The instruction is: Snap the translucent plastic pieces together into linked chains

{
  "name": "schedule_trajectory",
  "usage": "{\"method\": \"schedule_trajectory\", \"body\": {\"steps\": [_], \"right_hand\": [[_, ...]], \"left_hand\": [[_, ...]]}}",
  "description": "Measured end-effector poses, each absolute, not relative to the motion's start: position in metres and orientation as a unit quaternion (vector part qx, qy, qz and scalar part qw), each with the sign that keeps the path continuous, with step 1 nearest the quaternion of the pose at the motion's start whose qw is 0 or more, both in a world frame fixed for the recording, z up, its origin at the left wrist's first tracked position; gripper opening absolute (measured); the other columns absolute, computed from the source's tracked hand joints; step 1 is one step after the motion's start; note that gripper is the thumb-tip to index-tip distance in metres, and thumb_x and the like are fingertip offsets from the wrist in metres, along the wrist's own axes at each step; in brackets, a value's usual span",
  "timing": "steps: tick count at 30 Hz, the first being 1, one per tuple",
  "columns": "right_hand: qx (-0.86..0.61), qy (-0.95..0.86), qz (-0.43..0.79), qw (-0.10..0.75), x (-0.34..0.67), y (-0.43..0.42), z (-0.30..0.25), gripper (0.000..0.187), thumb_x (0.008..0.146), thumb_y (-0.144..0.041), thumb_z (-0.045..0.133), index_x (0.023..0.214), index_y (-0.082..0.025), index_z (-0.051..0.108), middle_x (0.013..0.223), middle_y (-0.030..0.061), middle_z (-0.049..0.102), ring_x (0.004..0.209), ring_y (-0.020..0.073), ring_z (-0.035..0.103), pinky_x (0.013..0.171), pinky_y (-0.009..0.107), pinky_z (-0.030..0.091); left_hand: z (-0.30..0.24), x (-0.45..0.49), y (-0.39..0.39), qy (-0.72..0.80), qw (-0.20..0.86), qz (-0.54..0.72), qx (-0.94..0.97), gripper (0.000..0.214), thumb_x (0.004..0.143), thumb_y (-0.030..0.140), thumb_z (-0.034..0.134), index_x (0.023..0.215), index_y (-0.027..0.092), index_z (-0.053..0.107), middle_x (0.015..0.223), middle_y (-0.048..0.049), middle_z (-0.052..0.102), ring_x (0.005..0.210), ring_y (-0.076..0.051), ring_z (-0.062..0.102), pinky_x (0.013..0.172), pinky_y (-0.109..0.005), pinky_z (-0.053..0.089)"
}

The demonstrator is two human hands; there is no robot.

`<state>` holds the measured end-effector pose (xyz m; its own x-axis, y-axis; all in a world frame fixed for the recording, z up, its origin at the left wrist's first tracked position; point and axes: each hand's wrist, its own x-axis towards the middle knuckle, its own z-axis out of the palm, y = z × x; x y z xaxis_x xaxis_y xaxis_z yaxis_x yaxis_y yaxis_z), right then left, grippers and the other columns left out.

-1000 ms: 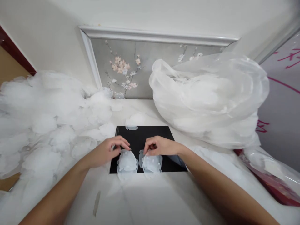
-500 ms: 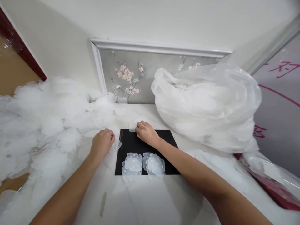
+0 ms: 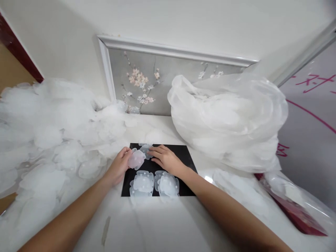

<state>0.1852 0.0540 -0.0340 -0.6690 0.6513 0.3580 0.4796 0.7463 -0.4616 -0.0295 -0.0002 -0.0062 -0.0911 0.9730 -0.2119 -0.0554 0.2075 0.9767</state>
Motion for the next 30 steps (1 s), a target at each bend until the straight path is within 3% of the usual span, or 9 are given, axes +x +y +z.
{"method": "schedule_trajectory", "body": {"steps": [3,5,8,12,16,21,25,30], "right_hand": [[-0.311,-0.924,0.067,0.214,0.179,0.058,-0.038,0.019,0.091,-0.014,0.052,0.099,-0.019,0.068,0.110,0.0123,0.070,0.097,0.0246,0.060,0.087,0.041,0.046],[-0.340,-0.908,0.070,0.233,0.178,0.059,-0.039,0.015,0.089,-0.012,0.052,0.087,-0.018,0.067,0.095,0.0116,0.071,0.094,0.0247,0.059,0.085,0.040,0.045],[-0.426,-0.812,0.201,0.344,0.184,0.059,-0.035,0.014,0.088,-0.016,0.049,0.080,-0.019,0.060,0.080,0.0048,0.066,0.082,0.0204,0.059,0.078,0.034,0.046],[-0.459,-0.608,0.473,0.443,0.193,0.057,-0.031,0.025,0.090,-0.039,0.048,0.071,-0.022,0.049,0.061,-0.0035,0.051,0.058,0.0131,0.049,0.058,0.026,0.043],[-0.387,-0.452,0.698,0.399,0.197,0.058,-0.032,0.039,0.072,-0.054,0.071,0.076,-0.022,0.050,0.064,-0.0040,0.055,0.057,0.0122,0.054,0.057,0.027,0.049],[-0.350,-0.389,0.758,0.389,0.200,0.061,-0.034,0.046,0.061,-0.049,0.084,0.084,-0.020,0.057,0.072,-0.0030,0.063,0.061,0.0115,0.062,0.064,0.029,0.055],[-0.348,-0.380,0.765,0.386,0.203,0.062,-0.033,0.044,0.064,-0.050,0.083,0.085,-0.019,0.060,0.071,-0.0016,0.066,0.063,0.0121,0.064,0.066,0.028,0.056],[-0.343,-0.392,0.769,0.370,0.205,0.062,-0.032,0.041,0.074,-0.053,0.074,0.091,-0.018,0.063,0.077,0.0029,0.070,0.071,0.0146,0.068,0.071,0.029,0.055]], "left_hand": [[0.000,-0.030,-0.004,0.506,0.645,0.426,0.382,0.032,0.078,0.047,0.068,0.079,0.021,0.049,0.076,0.0011,0.063,0.076,-0.018,0.066,0.077,-0.033,0.053],[0.006,-0.029,-0.007,0.476,0.699,0.388,0.366,0.032,0.078,0.046,0.070,0.081,0.021,0.050,0.081,-0.0015,0.068,0.082,-0.021,0.070,0.084,-0.038,0.054],[0.011,-0.029,-0.009,0.479,0.706,0.374,0.365,0.031,0.080,0.045,0.069,0.081,0.020,0.051,0.084,-0.0026,0.070,0.087,-0.023,0.071,0.085,-0.038,0.054],[0.008,-0.030,-0.006,0.496,0.680,0.416,0.344,0.025,0.084,0.040,0.067,0.083,0.020,0.054,0.092,-0.0053,0.073,0.095,-0.022,0.071,0.086,-0.036,0.055],[0.007,-0.032,0.000,0.486,0.697,0.448,0.278,0.017,0.090,0.033,0.059,0.091,0.017,0.060,0.099,-0.0103,0.074,0.099,-0.026,0.070,0.091,-0.042,0.055],[0.009,-0.031,0.003,0.476,0.714,0.454,0.238,0.023,0.095,0.032,0.049,0.100,0.014,0.062,0.106,-0.0131,0.073,0.101,-0.026,0.070,0.094,-0.042,0.054],[0.008,-0.031,0.004,0.475,0.717,0.458,0.224,0.022,0.096,0.033,0.047,0.099,0.016,0.062,0.109,-0.0117,0.073,0.102,-0.024,0.070,0.094,-0.040,0.054],[0.008,-0.032,0.005,0.477,0.726,0.442,0.224,0.031,0.096,0.037,0.046,0.110,0.014,0.062,0.107,-0.0142,0.073,0.104,-0.026,0.069,0.097,-0.042,0.052]]}}
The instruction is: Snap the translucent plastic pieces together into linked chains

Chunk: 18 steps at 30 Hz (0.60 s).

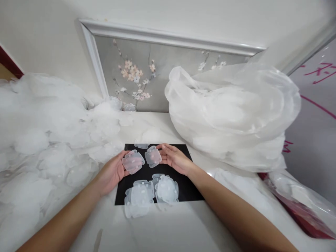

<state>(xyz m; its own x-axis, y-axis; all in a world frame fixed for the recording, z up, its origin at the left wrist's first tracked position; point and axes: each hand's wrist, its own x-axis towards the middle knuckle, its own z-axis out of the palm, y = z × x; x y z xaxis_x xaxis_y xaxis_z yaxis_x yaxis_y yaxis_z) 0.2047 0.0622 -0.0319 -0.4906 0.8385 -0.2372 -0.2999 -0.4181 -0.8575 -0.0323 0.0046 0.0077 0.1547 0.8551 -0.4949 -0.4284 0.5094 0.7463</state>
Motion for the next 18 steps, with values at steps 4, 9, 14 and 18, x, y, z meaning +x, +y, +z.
{"method": "schedule_trajectory", "body": {"steps": [4,9,14,18], "right_hand": [[-0.357,-0.397,0.759,0.372,0.205,0.062,-0.031,0.039,0.072,-0.050,0.077,0.089,-0.019,0.062,0.079,0.0013,0.069,0.069,0.0128,0.066,0.069,0.027,0.054],[-0.388,-0.452,0.700,0.393,0.203,0.059,-0.031,0.039,0.071,-0.045,0.077,0.096,-0.023,0.057,0.081,-0.0012,0.068,0.075,0.0152,0.066,0.075,0.031,0.054],[-0.389,-0.542,0.636,0.389,0.200,0.056,-0.033,0.044,0.071,-0.031,0.076,0.105,-0.023,0.049,0.086,-0.0009,0.069,0.077,0.0159,0.066,0.076,0.032,0.050],[-0.395,-0.547,0.612,0.412,0.195,0.051,-0.030,0.042,0.072,-0.029,0.072,0.107,-0.025,0.049,0.081,-0.0035,0.064,0.071,0.0153,0.065,0.073,0.032,0.051]], "left_hand": [[0.009,-0.031,0.005,0.484,0.725,0.438,0.221,0.034,0.098,0.036,0.043,0.115,0.014,0.061,0.109,-0.0141,0.073,0.104,-0.027,0.069,0.098,-0.043,0.051],[0.006,-0.031,0.004,0.478,0.729,0.433,0.229,0.036,0.097,0.037,0.044,0.118,0.014,0.061,0.111,-0.0133,0.072,0.106,-0.026,0.068,0.100,-0.043,0.050],[0.006,-0.032,0.002,0.477,0.725,0.430,0.248,0.036,0.096,0.039,0.047,0.120,0.015,0.059,0.110,-0.0135,0.072,0.107,-0.027,0.068,0.099,-0.043,0.050],[0.005,-0.029,-0.002,0.504,0.667,0.420,0.353,0.048,0.089,0.042,0.059,0.133,0.028,0.049,0.111,-0.0067,0.071,0.106,-0.026,0.067,0.098,-0.044,0.048]]}}
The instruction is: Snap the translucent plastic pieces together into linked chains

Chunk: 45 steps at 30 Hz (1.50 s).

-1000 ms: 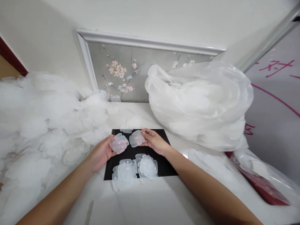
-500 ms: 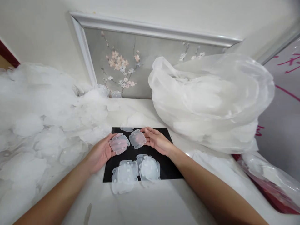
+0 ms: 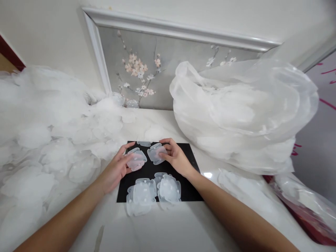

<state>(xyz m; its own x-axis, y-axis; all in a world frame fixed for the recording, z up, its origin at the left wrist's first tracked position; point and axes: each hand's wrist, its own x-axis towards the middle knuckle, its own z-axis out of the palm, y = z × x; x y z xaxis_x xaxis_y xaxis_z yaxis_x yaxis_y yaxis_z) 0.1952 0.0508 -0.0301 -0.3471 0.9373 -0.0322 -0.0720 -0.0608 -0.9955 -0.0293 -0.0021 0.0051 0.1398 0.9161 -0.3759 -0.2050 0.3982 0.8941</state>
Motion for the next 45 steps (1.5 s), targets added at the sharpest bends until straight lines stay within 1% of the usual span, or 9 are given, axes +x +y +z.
{"method": "schedule_trajectory", "body": {"steps": [6,13,18,20,23,25,29,41,45], "right_hand": [[-0.371,-0.514,0.622,0.461,0.185,0.036,-0.019,0.041,0.074,-0.031,0.072,0.108,-0.027,0.049,0.083,-0.0035,0.060,0.067,0.0127,0.061,0.064,0.027,0.049],[-0.344,-0.576,0.572,0.472,0.176,0.023,-0.020,0.024,0.083,-0.031,0.063,0.103,-0.024,0.051,0.094,0.0000,0.060,0.070,0.0117,0.058,0.064,0.026,0.046],[-0.385,-0.651,0.490,0.434,0.177,0.020,-0.027,0.012,0.089,-0.029,0.055,0.100,-0.024,0.055,0.071,-0.0036,0.055,0.052,0.0097,0.044,0.051,0.025,0.035],[-0.389,-0.685,0.455,0.416,0.176,0.020,-0.027,0.011,0.091,-0.028,0.051,0.101,-0.024,0.055,0.066,-0.0041,0.053,0.053,0.0110,0.045,0.051,0.025,0.035],[-0.387,-0.754,0.326,0.419,0.174,0.018,-0.023,0.014,0.093,-0.026,0.048,0.105,-0.024,0.056,0.092,0.0040,0.062,0.080,0.0178,0.060,0.066,0.030,0.045],[-0.385,-0.800,0.188,0.421,0.173,0.016,-0.019,0.012,0.094,-0.029,0.051,0.101,-0.024,0.059,0.111,0.0084,0.061,0.101,0.0229,0.057,0.078,0.036,0.044],[-0.338,-0.859,0.024,0.383,0.169,0.012,-0.016,0.016,0.091,-0.036,0.061,0.088,-0.021,0.061,0.090,0.0040,0.065,0.082,0.0191,0.055,0.072,0.035,0.036],[-0.336,-0.875,0.046,0.347,0.165,0.011,-0.021,0.015,0.092,-0.015,0.054,0.079,-0.018,0.061,0.074,0.0010,0.066,0.069,0.0144,0.056,0.070,0.033,0.032],[-0.370,-0.828,0.198,0.372,0.164,0.010,-0.017,0.015,0.087,-0.014,0.056,0.074,-0.019,0.060,0.074,0.0002,0.064,0.068,0.0136,0.057,0.071,0.031,0.037]], "left_hand": [[-0.004,-0.028,-0.003,0.564,0.461,0.306,0.613,0.028,0.083,0.046,0.062,0.095,0.024,0.073,0.111,-0.0072,0.066,0.106,-0.029,0.061,0.096,-0.042,0.043],[-0.003,-0.025,-0.004,0.552,0.438,0.308,0.639,0.023,0.079,0.044,0.065,0.081,0.021,0.071,0.093,-0.0038,0.066,0.093,-0.024,0.060,0.091,-0.037,0.043],[-0.006,-0.026,-0.005,0.534,0.473,0.328,0.619,0.028,0.084,0.046,0.060,0.084,0.019,0.067,0.088,-0.0031,0.064,0.083,-0.020,0.059,0.080,-0.033,0.046],[-0.008,-0.025,-0.005,0.528,0.494,0.341,0.601,0.031,0.086,0.047,0.057,0.086,0.018,0.067,0.083,-0.0025,0.063,0.078,-0.019,0.058,0.076,-0.031,0.047],[-0.009,-0.023,-0.005,0.532,0.498,0.355,0.586,0.034,0.085,0.049,0.058,0.086,0.017,0.069,0.081,-0.0027,0.064,0.077,-0.019,0.058,0.073,-0.030,0.047],[-0.008,-0.021,-0.005,0.552,0.477,0.359,0.582,0.036,0.084,0.050,0.058,0.078,0.017,0.067,0.073,-0.0006,0.061,0.071,-0.017,0.055,0.069,-0.029,0.045],[-0.006,-0.017,-0.006,0.579,0.440,0.362,0.583,0.041,0.082,0.053,0.056,0.061,0.018,0.057,0.058,0.0040,0.047,0.059,-0.013,0.044,0.060,-0.026,0.037],[-0.005,-0.017,-0.007,0.577,0.423,0.358,0.600,0.037,0.083,0.047,0.057,0.061,0.017,0.058,0.055,0.0032,0.047,0.057,-0.014,0.042,0.058,-0.027,0.034],[-0.005,-0.016,-0.008,0.563,0.424,0.376,0.601,0.031,0.082,0.043,0.060,0.069,0.016,0.067,0.066,-0.0009,0.062,0.067,-0.017,0.054,0.065,-0.028,0.044]]}}
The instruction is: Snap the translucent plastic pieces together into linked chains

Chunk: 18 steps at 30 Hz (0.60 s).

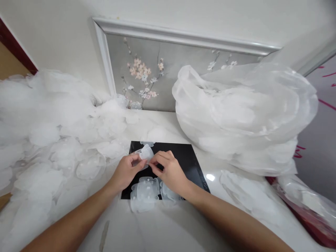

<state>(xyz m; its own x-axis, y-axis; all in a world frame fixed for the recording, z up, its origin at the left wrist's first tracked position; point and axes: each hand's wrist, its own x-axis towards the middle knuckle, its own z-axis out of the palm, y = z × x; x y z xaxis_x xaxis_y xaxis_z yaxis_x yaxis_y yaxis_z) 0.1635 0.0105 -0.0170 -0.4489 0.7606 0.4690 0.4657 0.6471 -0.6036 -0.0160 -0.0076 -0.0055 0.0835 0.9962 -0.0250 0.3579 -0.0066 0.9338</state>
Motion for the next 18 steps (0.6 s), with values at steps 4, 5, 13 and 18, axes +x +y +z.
{"method": "schedule_trajectory", "body": {"steps": [4,5,13,18], "right_hand": [[-0.428,-0.672,0.435,0.419,0.167,0.018,-0.013,0.015,0.086,-0.029,0.058,0.074,-0.020,0.057,0.071,-0.0005,0.061,0.067,0.0145,0.056,0.065,0.028,0.043],[-0.434,-0.640,0.466,0.430,0.168,0.020,-0.013,0.017,0.086,-0.033,0.058,0.074,-0.020,0.057,0.070,-0.0006,0.060,0.066,0.0147,0.056,0.064,0.028,0.044],[-0.408,-0.726,0.310,0.459,0.172,0.018,-0.012,0.011,0.086,-0.023,0.061,0.076,-0.021,0.062,0.075,0.0001,0.065,0.071,0.0156,0.060,0.073,0.032,0.043],[-0.358,-0.813,0.167,0.428,0.169,0.014,-0.016,0.012,0.092,-0.022,0.059,0.081,-0.022,0.065,0.078,-0.0003,0.071,0.074,0.0153,0.064,0.076,0.034,0.041]], "left_hand": [[-0.003,-0.017,-0.007,0.553,0.433,0.393,0.593,0.030,0.082,0.043,0.060,0.086,0.016,0.073,0.089,-0.0056,0.072,0.085,-0.022,0.063,0.080,-0.033,0.049],[-0.003,-0.017,-0.007,0.554,0.433,0.400,0.588,0.031,0.082,0.043,0.061,0.090,0.016,0.074,0.092,-0.0064,0.073,0.088,-0.023,0.064,0.082,-0.033,0.049],[0.000,-0.019,-0.009,0.546,0.415,0.397,0.610,0.034,0.087,0.045,0.058,0.093,0.017,0.075,0.094,-0.0062,0.071,0.090,-0.023,0.063,0.085,-0.033,0.049],[-0.003,-0.019,-0.008,0.532,0.408,0.392,0.630,0.032,0.087,0.044,0.058,0.093,0.018,0.075,0.097,-0.0066,0.073,0.095,-0.024,0.062,0.089,-0.035,0.048]]}}
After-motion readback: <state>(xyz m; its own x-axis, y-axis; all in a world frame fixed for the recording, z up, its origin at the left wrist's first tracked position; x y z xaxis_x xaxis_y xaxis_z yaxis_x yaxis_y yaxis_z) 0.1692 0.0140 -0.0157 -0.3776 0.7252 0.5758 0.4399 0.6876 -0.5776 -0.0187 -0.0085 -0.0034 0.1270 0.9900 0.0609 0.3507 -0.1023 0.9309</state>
